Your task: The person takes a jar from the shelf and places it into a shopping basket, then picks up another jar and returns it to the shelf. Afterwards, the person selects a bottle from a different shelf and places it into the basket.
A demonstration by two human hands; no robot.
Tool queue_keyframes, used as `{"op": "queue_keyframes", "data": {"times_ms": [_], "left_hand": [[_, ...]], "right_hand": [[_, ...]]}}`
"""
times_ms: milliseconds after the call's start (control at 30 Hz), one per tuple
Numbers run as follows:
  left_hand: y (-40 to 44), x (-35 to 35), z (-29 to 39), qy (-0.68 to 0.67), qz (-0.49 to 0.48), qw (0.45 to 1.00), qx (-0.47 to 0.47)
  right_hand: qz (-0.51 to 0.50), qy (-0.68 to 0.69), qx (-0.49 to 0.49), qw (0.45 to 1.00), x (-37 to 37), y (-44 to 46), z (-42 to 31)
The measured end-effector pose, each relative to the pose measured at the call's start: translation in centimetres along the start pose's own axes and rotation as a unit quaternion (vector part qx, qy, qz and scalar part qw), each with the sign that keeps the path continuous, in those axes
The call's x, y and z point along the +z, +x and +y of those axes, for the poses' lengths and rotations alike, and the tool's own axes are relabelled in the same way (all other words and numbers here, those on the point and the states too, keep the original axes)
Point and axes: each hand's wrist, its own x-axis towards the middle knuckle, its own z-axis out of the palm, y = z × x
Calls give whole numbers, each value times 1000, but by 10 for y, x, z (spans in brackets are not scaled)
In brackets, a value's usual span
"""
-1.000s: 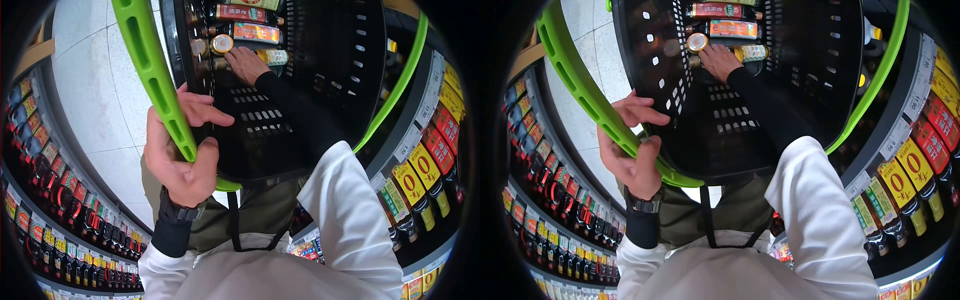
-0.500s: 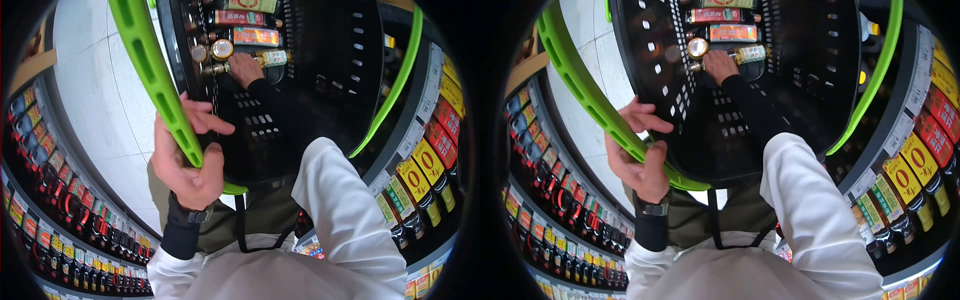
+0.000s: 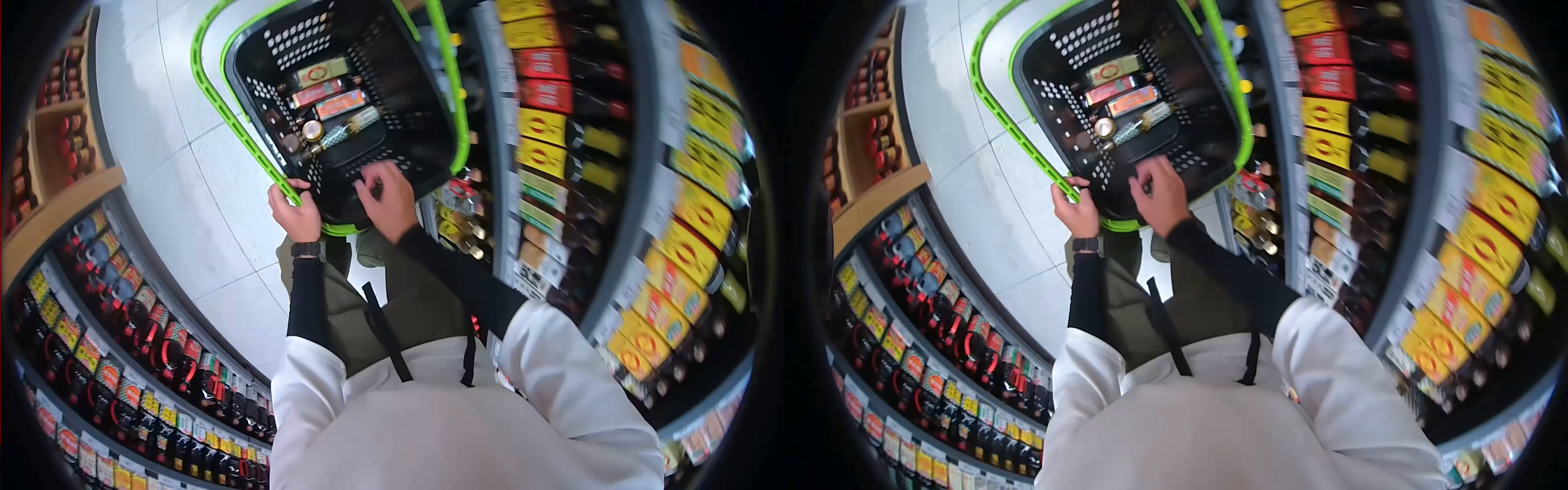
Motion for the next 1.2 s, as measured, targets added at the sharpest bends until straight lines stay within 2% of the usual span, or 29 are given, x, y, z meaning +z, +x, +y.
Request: {"op": "queue_keyframes", "data": {"times_ms": [33, 100, 133, 200, 267, 300, 367, 400, 433, 467, 500, 533, 567, 600, 667, 767, 800, 867, 933, 967, 1000, 1133, 1200], "left_hand": [[8, -3, 18, -96, -1, 993, -66], [25, -10, 59, -276, -10, 940, -199], [38, -17, 80, -256, 15, 952, -168], [74, -43, 103, -215, -1, 970, -111], [109, -74, 188, -205, -9, 974, -101], [128, -93, 218, -145, -66, 986, -59], [143, -117, 290, -142, -220, 965, 25], [141, -125, 327, -21, -327, 944, 24], [138, -130, 335, 31, -398, 916, 27], [119, -136, 370, 68, -432, 899, 10], [104, -139, 387, 99, -496, 862, 32], [91, -134, 362, 113, -489, 852, 150], [70, -133, 372, 99, -523, 832, 156], [45, -141, 415, 106, -580, 801, 100], [14, -137, 404, 101, -634, 761, 96], [-32, -120, 363, 74, -635, 743, 197], [-51, -126, 386, 66, -667, 727, 153], [-78, -126, 386, 63, -699, 702, 117], [-99, -125, 379, 26, -673, 693, 257], [-107, -126, 380, 27, -660, 698, 275], [-112, -125, 381, 46, -659, 696, 281], [-123, -122, 376, 86, -661, 695, 271], [-123, -122, 370, 79, -656, 691, 292]], "right_hand": [[15, -2, 6, 1000, -28, -22, -26], [40, -26, 41, 998, -76, -70, -55], [52, -49, 73, 995, -95, -97, -59], [88, -3, 131, 987, -128, -145, -70], [97, -10, 202, 974, -158, -184, -89], [107, -11, 236, 966, -169, -199, -100], [139, 35, 263, 954, -184, -220, -121], [162, 62, 274, 946, -186, -228, -127], [190, 72, 246, 948, -182, -234, -125], [209, 80, 241, 944, -186, -232, -129], [226, 91, 240, 940, -186, -234, -136], [240, 101, 240, 935, -185, -238, -142], [274, 107, 241, 925, -183, -239, -145], [282, 116, 267, 914, -181, -248, -155], [288, 132, 314, 895, -185, -262, -169], [339, 122, 349, 865, -165, -309, -161], [350, 107, 367, 855, -158, -329, -157], [392, 76, 414, 818, -142, -372, -150], [459, 78, 433, 772, -111, -415, -124], [485, 117, 439, 747, -108, -434, -132], [507, 156, 445, 722, -101, -455, -134], [530, 112, 542, 643, -60, -521, -130], [496, 107, 606, 613, -26, -559, -111]]}}
